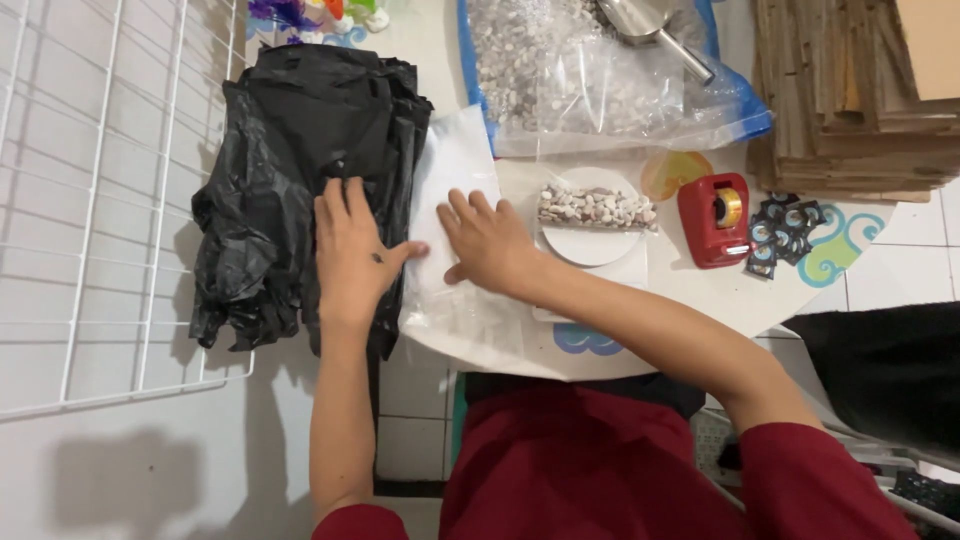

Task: The person is weighing out small white stones into a plastic bag using a metal scoop and a digital scale, likely for a customer order.

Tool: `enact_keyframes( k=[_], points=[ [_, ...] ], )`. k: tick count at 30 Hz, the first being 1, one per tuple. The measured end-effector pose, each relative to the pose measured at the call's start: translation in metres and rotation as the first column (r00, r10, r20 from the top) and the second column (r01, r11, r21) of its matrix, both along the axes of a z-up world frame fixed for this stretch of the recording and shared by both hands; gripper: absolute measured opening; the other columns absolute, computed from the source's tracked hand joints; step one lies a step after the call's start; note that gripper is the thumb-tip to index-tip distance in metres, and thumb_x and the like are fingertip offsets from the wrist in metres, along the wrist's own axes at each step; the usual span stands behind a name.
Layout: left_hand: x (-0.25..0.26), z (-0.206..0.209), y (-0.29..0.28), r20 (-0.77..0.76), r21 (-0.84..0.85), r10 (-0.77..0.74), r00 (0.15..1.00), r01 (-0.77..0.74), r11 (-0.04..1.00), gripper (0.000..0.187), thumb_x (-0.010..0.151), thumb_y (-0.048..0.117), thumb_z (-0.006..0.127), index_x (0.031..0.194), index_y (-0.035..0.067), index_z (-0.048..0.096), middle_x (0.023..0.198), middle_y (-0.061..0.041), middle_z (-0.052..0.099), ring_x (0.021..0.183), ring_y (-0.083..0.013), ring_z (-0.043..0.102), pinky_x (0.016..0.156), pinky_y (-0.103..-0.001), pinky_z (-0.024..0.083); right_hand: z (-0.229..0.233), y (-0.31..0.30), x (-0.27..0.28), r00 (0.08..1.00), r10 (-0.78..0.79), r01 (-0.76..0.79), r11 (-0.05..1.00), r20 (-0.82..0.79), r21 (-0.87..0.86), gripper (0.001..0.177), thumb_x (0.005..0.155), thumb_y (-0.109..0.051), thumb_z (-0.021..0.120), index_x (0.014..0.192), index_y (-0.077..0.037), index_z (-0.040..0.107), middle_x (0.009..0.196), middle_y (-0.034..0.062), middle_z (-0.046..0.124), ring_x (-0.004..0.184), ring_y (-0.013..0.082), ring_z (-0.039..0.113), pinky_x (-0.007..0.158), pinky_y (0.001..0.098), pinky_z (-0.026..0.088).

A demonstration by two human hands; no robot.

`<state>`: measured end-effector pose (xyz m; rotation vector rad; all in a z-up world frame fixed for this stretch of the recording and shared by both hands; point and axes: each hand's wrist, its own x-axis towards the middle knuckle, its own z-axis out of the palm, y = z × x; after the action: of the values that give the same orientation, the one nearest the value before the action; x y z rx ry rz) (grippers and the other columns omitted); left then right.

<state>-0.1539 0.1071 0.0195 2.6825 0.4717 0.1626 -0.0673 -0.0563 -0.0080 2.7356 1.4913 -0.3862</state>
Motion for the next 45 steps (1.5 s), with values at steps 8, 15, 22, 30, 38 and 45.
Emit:
enact_keyframes(
  k=[8,15,22,30,38,45],
  points=[
    [-0.005,0.011,0.021,0.041,-0.096,-0.036,0.999,0.040,0.995,0.062,0.086,-0.011,0.063,0.146,-0.006,0.049,0.144,-0.029,0.047,0.132,-0.0567,0.047,0.091,-0.065,0.054,0.013,-0.002,-0.001,0.999,0.051,-0.052,0.997,0.016,0.056,0.083,0.079,-0.046,0.083,0.140,0.003,0.056,0.120,0.0211,0.056,0.115,0.0416,0.057,0.087,0.0506,0.053],
    [-0.008,0.018,0.062,0.099,-0.267,-0.114,0.988,0.137,0.954,0.056,0.085,-0.010,0.051,0.140,-0.005,0.059,0.131,-0.030,0.060,0.126,-0.0515,0.054,0.100,-0.057,0.050,0.030,-0.021,-0.045,0.975,0.208,-0.192,0.966,-0.075,0.174,0.080,0.083,-0.048,0.079,0.144,-0.002,0.055,0.141,0.0288,0.052,0.133,0.0506,0.052,0.105,0.0580,0.046],
    [-0.016,0.039,0.052,0.093,-0.369,-0.094,0.991,0.122,0.921,0.057,0.087,-0.009,0.051,0.142,0.001,0.061,0.135,-0.026,0.062,0.128,-0.0469,0.056,0.104,-0.057,0.048,0.007,-0.026,-0.068,0.960,0.260,-0.273,0.950,0.105,0.149,0.085,0.082,-0.043,0.082,0.148,-0.002,0.048,0.148,0.0337,0.044,0.138,0.0562,0.044,0.108,0.0632,0.040],
    [-0.018,0.058,0.006,-0.189,-0.230,-0.110,0.976,0.065,0.971,0.066,0.100,0.010,0.056,0.161,0.003,0.031,0.164,-0.029,0.024,0.149,-0.0522,0.021,0.114,-0.068,0.033,0.096,-0.071,-0.005,0.896,0.291,-0.122,0.888,-0.336,0.444,0.053,0.093,-0.027,0.073,0.131,0.008,0.062,0.130,0.0346,0.063,0.118,0.0555,0.061,0.099,0.0630,0.048],
    [-0.009,0.040,-0.019,-0.059,-0.143,-0.281,0.958,0.270,0.952,0.083,0.104,0.053,0.045,0.166,0.012,0.008,0.171,-0.018,-0.006,0.156,-0.0431,-0.011,0.118,-0.067,0.016,0.116,-0.167,0.076,0.979,-0.189,0.188,0.696,-0.076,0.693,0.023,0.106,-0.004,0.071,0.125,0.007,0.069,0.115,0.0209,0.071,0.092,0.0254,0.067,0.082,0.0339,0.057],
    [0.032,0.058,-0.061,0.022,-0.246,-0.402,0.915,0.395,0.885,0.073,0.103,0.055,0.037,0.159,0.008,0.032,0.167,-0.018,0.027,0.152,-0.0354,0.029,0.106,-0.058,0.037,0.098,-0.200,0.084,0.797,-0.524,0.587,0.554,-0.301,0.590,0.032,0.107,-0.021,0.070,0.130,0.001,0.067,0.109,0.0114,0.072,0.090,0.0209,0.068,0.074,0.0372,0.058]
  ],
)
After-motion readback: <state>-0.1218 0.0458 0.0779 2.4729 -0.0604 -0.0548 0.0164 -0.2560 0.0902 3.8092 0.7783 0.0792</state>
